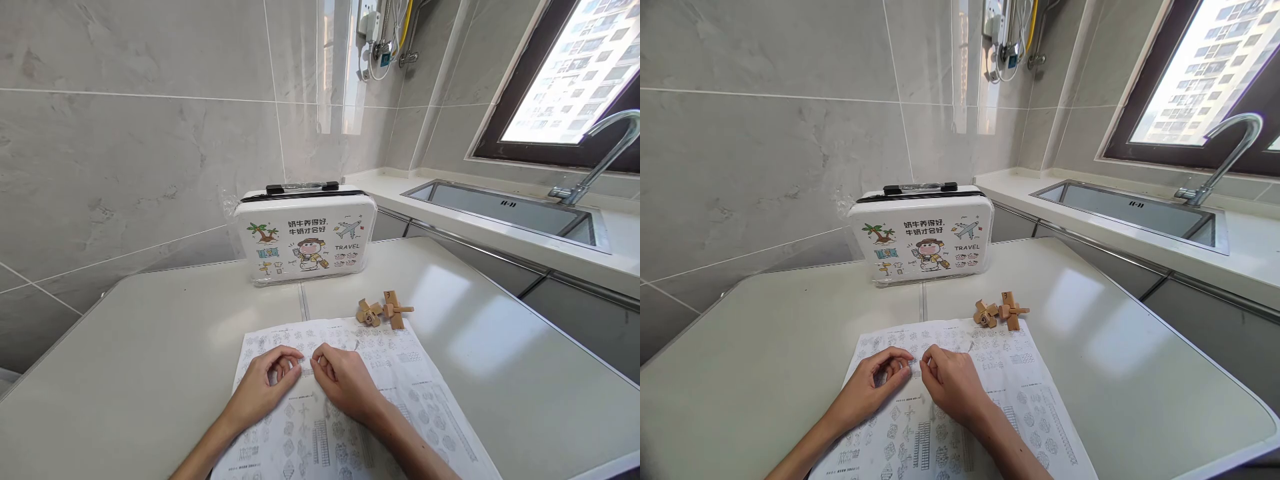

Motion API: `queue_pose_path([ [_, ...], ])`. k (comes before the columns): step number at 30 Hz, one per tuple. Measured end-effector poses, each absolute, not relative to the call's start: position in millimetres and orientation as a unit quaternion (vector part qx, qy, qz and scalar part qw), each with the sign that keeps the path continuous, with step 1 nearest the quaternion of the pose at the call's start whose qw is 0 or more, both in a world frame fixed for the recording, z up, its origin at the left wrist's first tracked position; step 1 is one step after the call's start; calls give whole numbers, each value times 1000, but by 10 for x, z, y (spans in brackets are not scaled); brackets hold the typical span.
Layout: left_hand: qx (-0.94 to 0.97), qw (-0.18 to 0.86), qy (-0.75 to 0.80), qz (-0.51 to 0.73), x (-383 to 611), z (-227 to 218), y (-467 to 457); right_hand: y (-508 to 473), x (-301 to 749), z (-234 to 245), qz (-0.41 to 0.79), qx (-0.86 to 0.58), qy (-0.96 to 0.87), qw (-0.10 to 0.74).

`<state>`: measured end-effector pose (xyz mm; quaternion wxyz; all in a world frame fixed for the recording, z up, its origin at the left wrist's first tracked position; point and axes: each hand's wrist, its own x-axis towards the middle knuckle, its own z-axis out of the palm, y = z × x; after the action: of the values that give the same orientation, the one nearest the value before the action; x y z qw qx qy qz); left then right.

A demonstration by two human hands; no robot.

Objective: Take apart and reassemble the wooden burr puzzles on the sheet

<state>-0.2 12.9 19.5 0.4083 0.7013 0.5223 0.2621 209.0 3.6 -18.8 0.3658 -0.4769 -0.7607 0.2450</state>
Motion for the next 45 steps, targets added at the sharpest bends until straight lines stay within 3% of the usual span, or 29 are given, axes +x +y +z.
queue_pose_path([
  [45,703,417,521,245,-35,178,152,63,2082,-187,286,-477,-734,390],
])
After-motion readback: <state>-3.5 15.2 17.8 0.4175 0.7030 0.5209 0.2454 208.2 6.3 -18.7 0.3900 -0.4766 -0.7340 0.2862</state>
